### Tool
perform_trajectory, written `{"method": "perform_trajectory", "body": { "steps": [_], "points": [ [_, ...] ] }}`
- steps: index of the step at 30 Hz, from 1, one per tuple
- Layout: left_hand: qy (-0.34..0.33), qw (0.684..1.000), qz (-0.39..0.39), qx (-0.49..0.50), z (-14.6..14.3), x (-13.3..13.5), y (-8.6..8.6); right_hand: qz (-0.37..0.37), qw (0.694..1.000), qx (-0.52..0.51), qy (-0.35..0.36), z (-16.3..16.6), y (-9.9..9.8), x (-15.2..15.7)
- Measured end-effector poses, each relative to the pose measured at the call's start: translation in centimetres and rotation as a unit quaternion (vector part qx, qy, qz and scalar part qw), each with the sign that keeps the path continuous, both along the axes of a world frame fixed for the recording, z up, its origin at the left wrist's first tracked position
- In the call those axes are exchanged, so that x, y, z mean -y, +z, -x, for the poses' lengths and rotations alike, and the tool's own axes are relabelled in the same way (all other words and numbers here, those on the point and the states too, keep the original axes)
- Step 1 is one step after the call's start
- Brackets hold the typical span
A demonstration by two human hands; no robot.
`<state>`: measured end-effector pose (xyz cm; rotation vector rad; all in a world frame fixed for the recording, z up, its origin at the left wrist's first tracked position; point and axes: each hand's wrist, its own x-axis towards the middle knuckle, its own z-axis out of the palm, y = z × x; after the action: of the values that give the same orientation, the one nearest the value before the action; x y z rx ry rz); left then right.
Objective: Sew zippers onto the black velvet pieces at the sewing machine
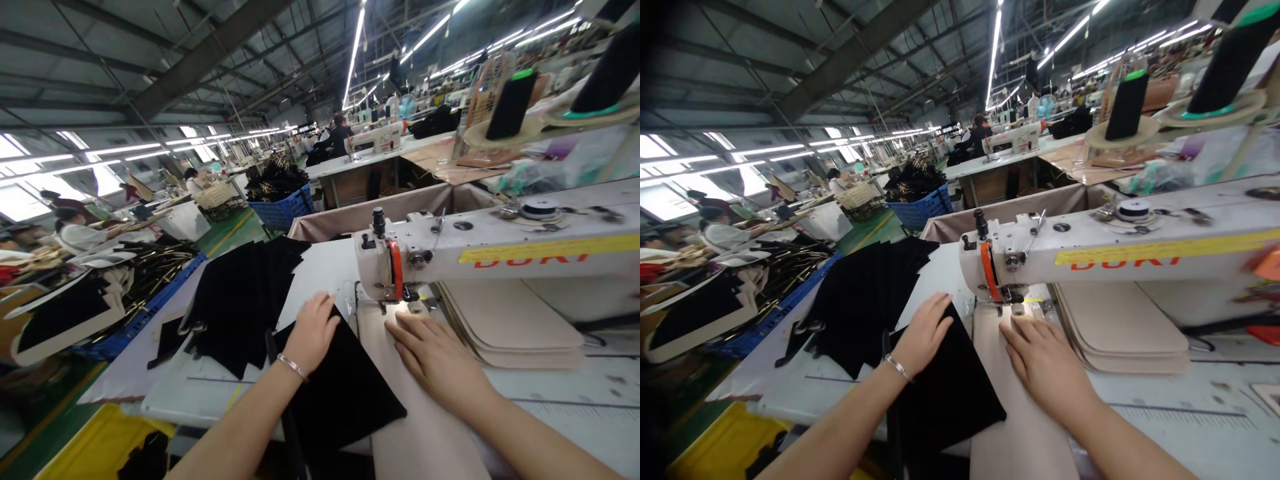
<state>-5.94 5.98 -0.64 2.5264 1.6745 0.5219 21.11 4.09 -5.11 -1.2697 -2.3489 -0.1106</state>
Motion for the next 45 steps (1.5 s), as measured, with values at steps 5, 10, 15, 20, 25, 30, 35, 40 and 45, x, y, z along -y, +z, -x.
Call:
{"method": "perform_trajectory", "body": {
  "steps": [5,10,15,20,25,30,35,40,45],
  "points": [
    [0.13,0.991,0.033,-0.022,1.5,-3.7,-0.9,0.005,1.0,-0.001,-0.006,0.1,0.1,0.2],
    [0.0,0.994,0.089,0.066,-1.6,-1.6,-0.6,0.015,1.0,-0.005,-0.003,0.2,0.5,0.2],
    [-0.072,0.983,0.114,0.124,-5.5,-1.8,-0.5,0.022,1.0,-0.004,-0.005,0.2,0.7,0.2],
    [-0.089,0.987,0.08,0.108,-6.9,-3.9,-1.2,0.038,0.999,0.017,-0.01,0.2,0.8,0.1],
    [-0.087,0.986,0.082,0.117,-7.0,-4.6,-1.4,0.043,0.999,0.014,-0.012,0.2,0.7,0.0],
    [-0.072,0.985,0.095,0.126,-7.1,-4.7,-1.1,0.046,0.999,0.013,-0.016,0.1,0.5,-0.1],
    [-0.076,0.987,0.09,0.112,-7.2,-5.4,-1.3,0.042,0.999,0.011,-0.016,0.3,0.6,-0.2],
    [-0.102,0.993,0.039,0.053,-7.3,-4.4,-0.7,0.041,0.999,0.006,-0.01,0.1,0.5,0.0],
    [-0.182,0.983,0.03,-0.009,-7.2,-0.9,0.0,0.049,0.999,-0.011,-0.001,0.0,0.4,0.4]
  ]
}}
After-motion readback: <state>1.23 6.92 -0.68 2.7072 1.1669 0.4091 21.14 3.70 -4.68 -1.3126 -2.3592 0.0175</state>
